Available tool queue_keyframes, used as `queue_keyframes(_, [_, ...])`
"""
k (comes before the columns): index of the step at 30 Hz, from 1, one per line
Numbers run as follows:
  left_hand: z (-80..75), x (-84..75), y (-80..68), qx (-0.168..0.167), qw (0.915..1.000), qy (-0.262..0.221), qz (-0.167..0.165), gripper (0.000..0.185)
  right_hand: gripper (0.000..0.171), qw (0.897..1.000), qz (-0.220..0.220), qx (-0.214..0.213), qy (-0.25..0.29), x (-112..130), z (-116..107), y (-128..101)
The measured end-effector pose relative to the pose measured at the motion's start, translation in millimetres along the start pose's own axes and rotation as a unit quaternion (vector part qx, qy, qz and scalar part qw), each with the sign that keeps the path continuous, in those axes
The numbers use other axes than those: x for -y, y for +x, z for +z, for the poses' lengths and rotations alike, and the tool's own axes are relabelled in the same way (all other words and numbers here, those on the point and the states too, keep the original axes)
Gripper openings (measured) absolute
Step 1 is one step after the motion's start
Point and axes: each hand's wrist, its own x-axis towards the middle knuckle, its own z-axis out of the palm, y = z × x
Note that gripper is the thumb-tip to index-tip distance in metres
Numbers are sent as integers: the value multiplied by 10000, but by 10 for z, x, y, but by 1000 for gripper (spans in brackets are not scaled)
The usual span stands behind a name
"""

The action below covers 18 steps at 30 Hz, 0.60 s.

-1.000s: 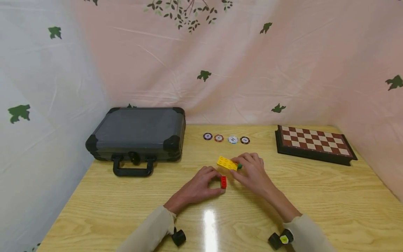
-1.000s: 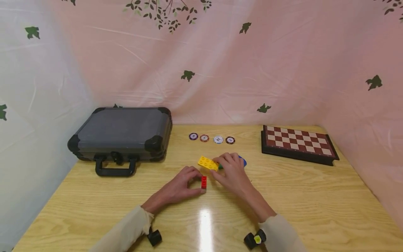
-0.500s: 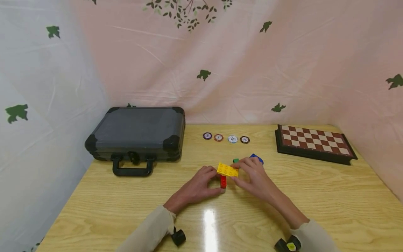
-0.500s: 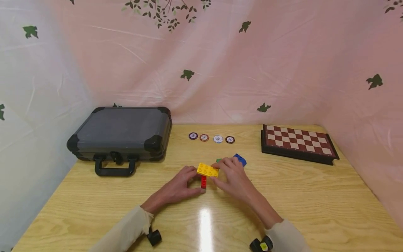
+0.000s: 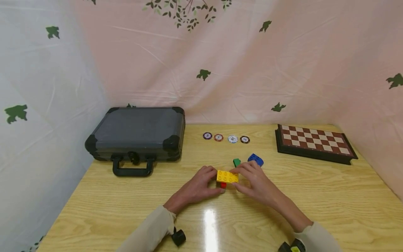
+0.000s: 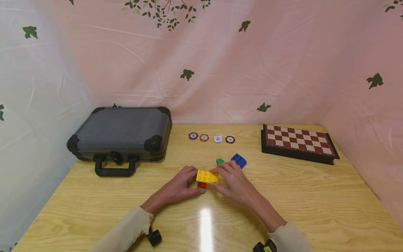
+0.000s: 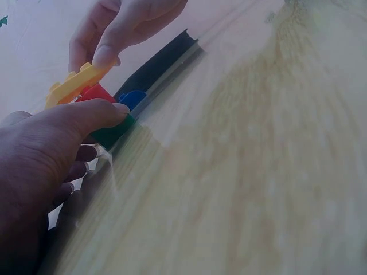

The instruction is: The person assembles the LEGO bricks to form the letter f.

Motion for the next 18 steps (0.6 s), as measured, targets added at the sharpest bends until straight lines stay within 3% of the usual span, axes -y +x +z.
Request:
queue_keyframes(6, [0,5,-1,8,10000,-79,-25,36,34,9999,15,163,39,3,-4,5])
queue_keyframes(18, [-12,-21,-7,90,9996,-119,-221,37,35,9991,-404,141,-67,-40,-17,6])
